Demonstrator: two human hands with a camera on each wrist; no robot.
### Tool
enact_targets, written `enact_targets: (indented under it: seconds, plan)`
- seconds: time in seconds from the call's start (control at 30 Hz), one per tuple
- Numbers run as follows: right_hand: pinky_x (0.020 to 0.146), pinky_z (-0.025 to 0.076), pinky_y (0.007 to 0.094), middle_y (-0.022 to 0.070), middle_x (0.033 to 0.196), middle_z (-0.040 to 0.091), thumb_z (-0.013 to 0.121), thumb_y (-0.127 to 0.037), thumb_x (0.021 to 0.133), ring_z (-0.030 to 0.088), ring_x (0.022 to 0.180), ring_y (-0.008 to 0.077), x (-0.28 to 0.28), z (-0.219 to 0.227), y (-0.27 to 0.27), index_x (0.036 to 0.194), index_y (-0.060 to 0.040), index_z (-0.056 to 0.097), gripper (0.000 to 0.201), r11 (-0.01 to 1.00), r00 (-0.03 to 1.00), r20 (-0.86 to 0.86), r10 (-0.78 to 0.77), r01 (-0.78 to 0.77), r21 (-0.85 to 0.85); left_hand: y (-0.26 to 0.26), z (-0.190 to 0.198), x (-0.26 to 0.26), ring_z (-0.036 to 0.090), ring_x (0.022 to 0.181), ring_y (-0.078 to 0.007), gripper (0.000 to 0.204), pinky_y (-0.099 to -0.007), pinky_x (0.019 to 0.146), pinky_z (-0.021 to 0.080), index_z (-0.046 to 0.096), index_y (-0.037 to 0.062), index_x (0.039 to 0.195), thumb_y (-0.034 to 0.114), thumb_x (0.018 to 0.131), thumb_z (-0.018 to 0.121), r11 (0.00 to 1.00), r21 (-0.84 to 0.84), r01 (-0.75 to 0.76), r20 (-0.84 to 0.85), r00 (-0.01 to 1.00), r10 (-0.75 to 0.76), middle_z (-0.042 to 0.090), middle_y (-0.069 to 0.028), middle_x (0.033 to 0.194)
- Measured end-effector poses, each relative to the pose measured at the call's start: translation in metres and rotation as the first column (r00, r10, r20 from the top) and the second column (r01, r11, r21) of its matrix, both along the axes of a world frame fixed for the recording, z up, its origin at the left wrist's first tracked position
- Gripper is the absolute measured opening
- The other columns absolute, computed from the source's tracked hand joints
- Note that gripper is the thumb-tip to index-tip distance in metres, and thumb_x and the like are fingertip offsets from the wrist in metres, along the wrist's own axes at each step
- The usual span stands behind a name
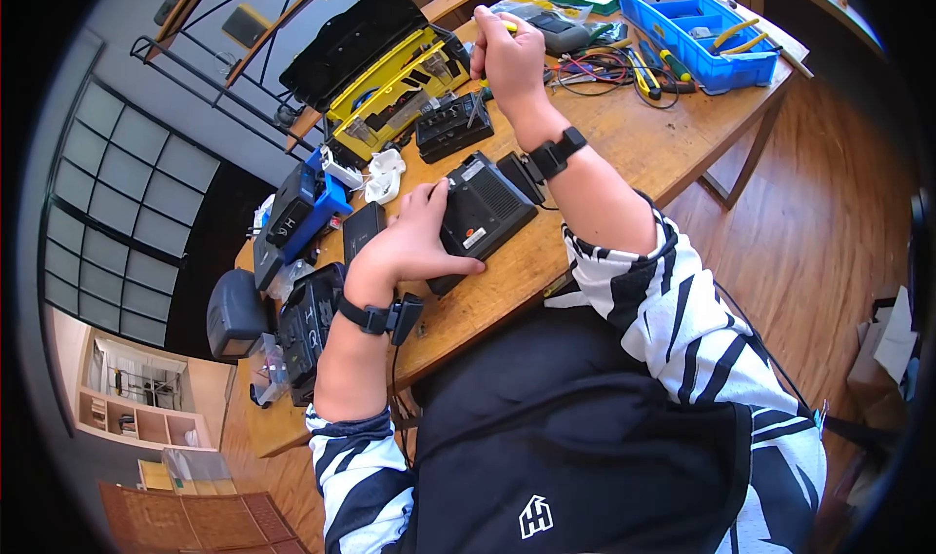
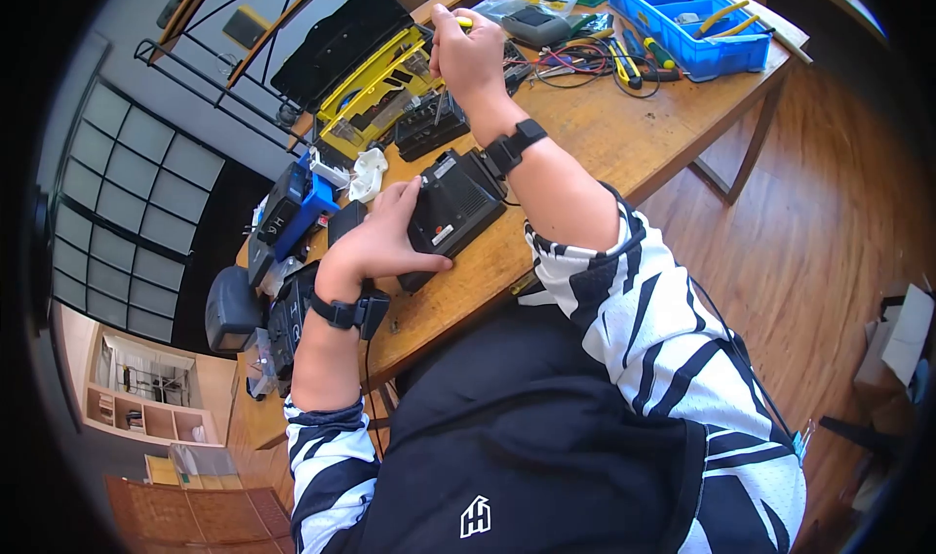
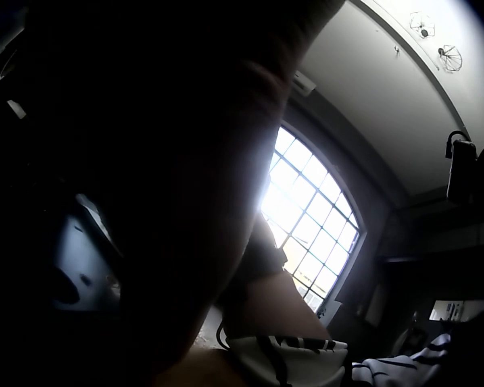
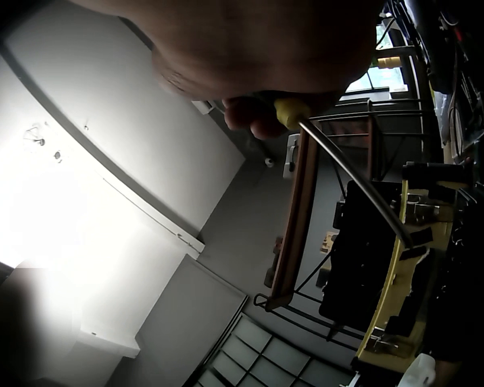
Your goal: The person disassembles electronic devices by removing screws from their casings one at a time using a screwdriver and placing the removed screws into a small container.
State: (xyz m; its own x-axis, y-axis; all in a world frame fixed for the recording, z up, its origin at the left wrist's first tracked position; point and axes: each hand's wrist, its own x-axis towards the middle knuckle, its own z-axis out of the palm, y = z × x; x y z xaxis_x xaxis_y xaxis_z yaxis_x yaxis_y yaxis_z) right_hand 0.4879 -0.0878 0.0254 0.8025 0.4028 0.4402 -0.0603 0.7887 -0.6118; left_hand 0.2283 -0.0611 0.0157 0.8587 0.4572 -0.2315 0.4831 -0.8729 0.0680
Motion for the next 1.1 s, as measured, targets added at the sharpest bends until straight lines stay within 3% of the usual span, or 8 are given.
enact_targets:
  seconds: [0.13, 0.27, 0.3, 0.47, 0.7, 0.8, 0.93, 1.1]
  plan:
    - [0.050, 0.046, 0.0314, 0.0065, 0.057, 0.058, 0.067, -0.026, 0.111, 0.056, 0.048, 0.0154, -0.010, 0.022, -0.029, 0.075, -0.0065, 0.056, 0.042, 0.993, 0.999, 0.036, 0.001, -0.005, 0.114, -0.007, -0.009, 0.026, 0.039, 0.159, -0.0456, 0.142, -0.0483, 0.132, 0.036, 0.029, -0.0070, 0.172, 0.061, 0.069, 0.098, 0.994, 0.084, 0.068, 0.051, 0.996, -0.072, 0.039, -0.0300, 0.168]
    - [0.050, 0.047, 0.0315, 0.0072, 0.056, 0.057, 0.063, -0.026, 0.114, 0.056, 0.048, 0.0156, -0.019, 0.041, -0.059, 0.076, -0.0060, 0.056, 0.043, 0.978, 0.986, 0.156, -0.055, 0.022, 0.205, -0.015, -0.020, 0.061, 0.033, 0.161, -0.0466, 0.144, -0.0589, 0.131, 0.034, 0.028, -0.0064, 0.173, 0.069, 0.069, 0.094, 0.994, 0.074, 0.086, 0.100, 0.991, -0.093, 0.038, -0.0305, 0.170]
    - [0.046, 0.042, 0.0294, 0.0035, 0.057, 0.055, 0.064, -0.023, 0.114, 0.053, 0.046, 0.0130, -0.019, 0.044, -0.061, 0.076, -0.0078, 0.056, 0.042, 0.969, 0.989, 0.144, -0.043, 0.006, 0.247, -0.010, -0.031, 0.070, 0.035, 0.159, -0.0473, 0.146, -0.0717, 0.124, 0.034, 0.031, -0.0039, 0.173, 0.073, 0.065, 0.093, 0.988, 0.071, 0.134, 0.183, 0.972, -0.145, 0.040, -0.0301, 0.168]
    - [0.045, 0.038, 0.0263, -0.0020, 0.058, 0.052, 0.064, -0.015, 0.115, 0.050, 0.045, 0.0082, -0.034, 0.058, -0.089, 0.074, -0.0103, 0.055, 0.042, 0.937, 0.990, 0.140, -0.016, -0.034, 0.347, -0.023, -0.038, 0.133, 0.035, 0.159, -0.0452, 0.144, -0.0709, 0.124, 0.035, 0.028, -0.0001, 0.174, 0.072, 0.068, 0.092, 0.988, 0.066, 0.143, 0.114, 0.982, -0.150, 0.038, -0.0281, 0.170]
    - [0.049, 0.045, 0.0297, 0.0057, 0.055, 0.055, 0.060, -0.023, 0.116, 0.054, 0.047, 0.0139, -0.033, 0.052, -0.099, 0.076, -0.0059, 0.055, 0.043, 0.964, 0.953, 0.279, -0.120, 0.045, 0.261, -0.009, -0.052, 0.183, 0.030, 0.164, -0.0411, 0.108, -0.0765, 0.121, 0.035, 0.032, 0.0123, 0.174, 0.060, 0.091, 0.082, 0.977, -0.167, 0.132, 0.186, 0.977, -0.101, 0.031, -0.0214, 0.175]
    - [0.049, 0.045, 0.0288, 0.0055, 0.055, 0.055, 0.061, -0.023, 0.116, 0.054, 0.047, 0.0133, -0.026, 0.047, -0.099, 0.077, -0.0062, 0.055, 0.043, 0.964, 0.949, 0.273, -0.157, 0.087, 0.252, -0.002, -0.053, 0.160, 0.036, 0.162, -0.0406, 0.108, -0.0707, 0.125, 0.035, 0.034, 0.0059, 0.172, 0.059, 0.092, 0.082, 0.950, 0.135, 0.280, 0.432, 0.847, -0.311, 0.039, -0.0243, 0.171]
    - [0.049, 0.045, 0.0290, 0.0055, 0.056, 0.056, 0.060, -0.024, 0.116, 0.055, 0.048, 0.0132, -0.019, 0.042, -0.105, 0.077, -0.0073, 0.055, 0.043, 0.961, 0.964, 0.227, -0.136, 0.073, 0.267, 0.055, -0.041, 0.147, 0.046, 0.156, -0.0445, 0.108, -0.0513, 0.130, 0.039, 0.037, -0.0088, 0.166, 0.044, 0.086, 0.088, 0.974, 0.223, 0.029, 0.600, 0.784, -0.161, 0.051, -0.0289, 0.164]
    - [0.049, 0.045, 0.0289, 0.0052, 0.056, 0.056, 0.060, -0.025, 0.116, 0.055, 0.048, 0.0130, -0.017, 0.039, -0.099, 0.077, -0.0081, 0.056, 0.043, 0.964, 0.972, 0.205, -0.112, 0.057, 0.259, 0.119, -0.033, 0.135, 0.044, 0.160, -0.0424, 0.127, -0.0484, 0.132, 0.037, 0.031, -0.0098, 0.169, 0.052, 0.078, 0.094, 0.958, 0.231, -0.172, 0.337, 0.938, 0.087, 0.045, -0.0311, 0.170]
